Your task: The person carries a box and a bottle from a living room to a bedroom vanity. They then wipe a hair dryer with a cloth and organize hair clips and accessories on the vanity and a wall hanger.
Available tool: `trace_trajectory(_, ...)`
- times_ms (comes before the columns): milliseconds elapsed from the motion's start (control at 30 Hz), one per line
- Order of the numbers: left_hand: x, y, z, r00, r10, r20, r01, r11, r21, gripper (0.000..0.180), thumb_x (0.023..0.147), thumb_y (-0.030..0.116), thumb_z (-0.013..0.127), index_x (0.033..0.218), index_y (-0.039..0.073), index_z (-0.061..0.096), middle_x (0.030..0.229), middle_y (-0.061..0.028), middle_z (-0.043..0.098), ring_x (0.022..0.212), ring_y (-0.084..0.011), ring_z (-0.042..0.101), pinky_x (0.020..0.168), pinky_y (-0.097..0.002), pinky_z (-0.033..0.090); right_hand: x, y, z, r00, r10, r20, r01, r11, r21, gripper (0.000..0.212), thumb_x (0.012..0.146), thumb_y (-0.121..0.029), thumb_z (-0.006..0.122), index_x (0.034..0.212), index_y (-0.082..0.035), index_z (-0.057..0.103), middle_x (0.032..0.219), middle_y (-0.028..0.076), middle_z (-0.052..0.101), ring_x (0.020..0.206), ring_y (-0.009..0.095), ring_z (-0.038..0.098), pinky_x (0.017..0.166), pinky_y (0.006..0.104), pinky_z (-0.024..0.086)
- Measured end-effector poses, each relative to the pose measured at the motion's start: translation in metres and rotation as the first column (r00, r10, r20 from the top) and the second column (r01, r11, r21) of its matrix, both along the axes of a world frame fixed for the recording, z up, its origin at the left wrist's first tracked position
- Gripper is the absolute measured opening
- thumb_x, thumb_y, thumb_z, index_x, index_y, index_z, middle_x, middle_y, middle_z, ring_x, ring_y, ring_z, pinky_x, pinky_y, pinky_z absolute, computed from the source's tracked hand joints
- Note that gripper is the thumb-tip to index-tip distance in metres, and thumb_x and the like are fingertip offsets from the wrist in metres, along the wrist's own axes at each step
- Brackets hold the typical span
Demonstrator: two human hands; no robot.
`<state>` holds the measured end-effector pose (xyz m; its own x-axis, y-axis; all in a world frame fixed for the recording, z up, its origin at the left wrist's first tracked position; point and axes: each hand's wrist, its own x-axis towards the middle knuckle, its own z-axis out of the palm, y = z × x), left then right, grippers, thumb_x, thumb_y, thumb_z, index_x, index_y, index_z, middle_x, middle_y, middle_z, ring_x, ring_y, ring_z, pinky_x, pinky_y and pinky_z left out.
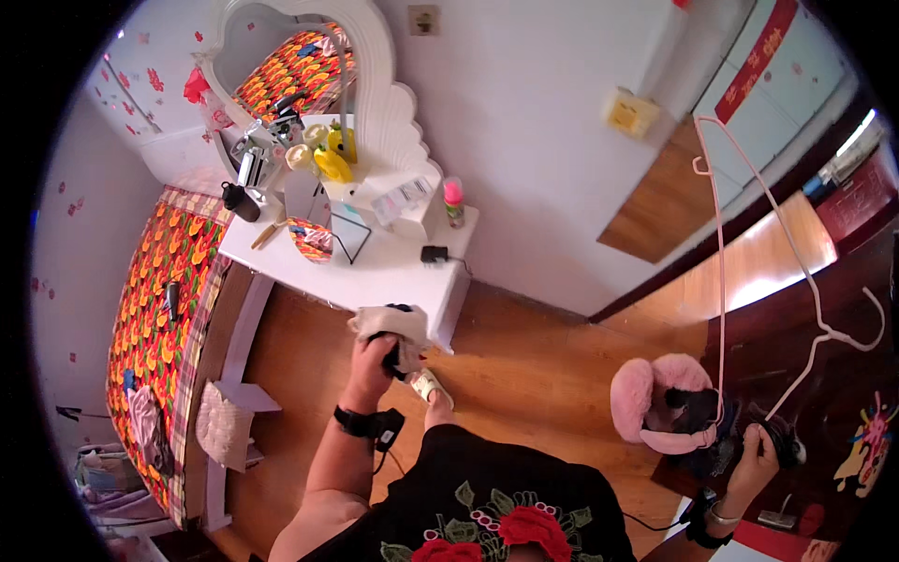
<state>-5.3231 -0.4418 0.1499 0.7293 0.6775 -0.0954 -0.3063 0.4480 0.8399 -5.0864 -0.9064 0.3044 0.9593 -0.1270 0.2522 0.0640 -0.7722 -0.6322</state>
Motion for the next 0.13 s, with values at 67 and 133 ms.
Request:
trace_trajectory(67, 0.017, -0.049, -0.017, 0.991, -0.023, -0.129, 0.035, 0.995, 0.091, 0.039, 0.079, 0.014, 0.056, 0.115, 0.0, 0.057, 0.107, -0.0074, 0.061, 0.1, -0.0185, 0.059, 0.086, -0.0328, 0.048, -0.01, -0.043, -0.009, 0.999, -0.005, -0.035, 0.006, 1.0, 0.011, 0.038, 0.091, -0.031, 0.063, 0.1, 0.005, 0.068, 0.088, 0.01, 0.069, 0.077, 0.015, 0.061, 0.071, 0.0303, 0.048)
trace_trajectory(133, 0.045, -0.099, -0.017, 0.99, -0.096, -0.108, 0.11, 0.985, 0.132, 0.044, 0.077, 0.013, 0.059, 0.119, 0.0, 0.055, 0.11, -0.0079, 0.061, 0.103, -0.0193, 0.058, 0.092, -0.0341, 0.046, -0.014, -0.096, -0.042, 0.998, 0.058, 0.005, -0.058, 0.975, 0.213, 0.03, 0.09, -0.026, 0.066, 0.1, 0.002, 0.069, 0.089, 0.01, 0.069, 0.076, 0.016, 0.059, 0.073, 0.0305, 0.049)
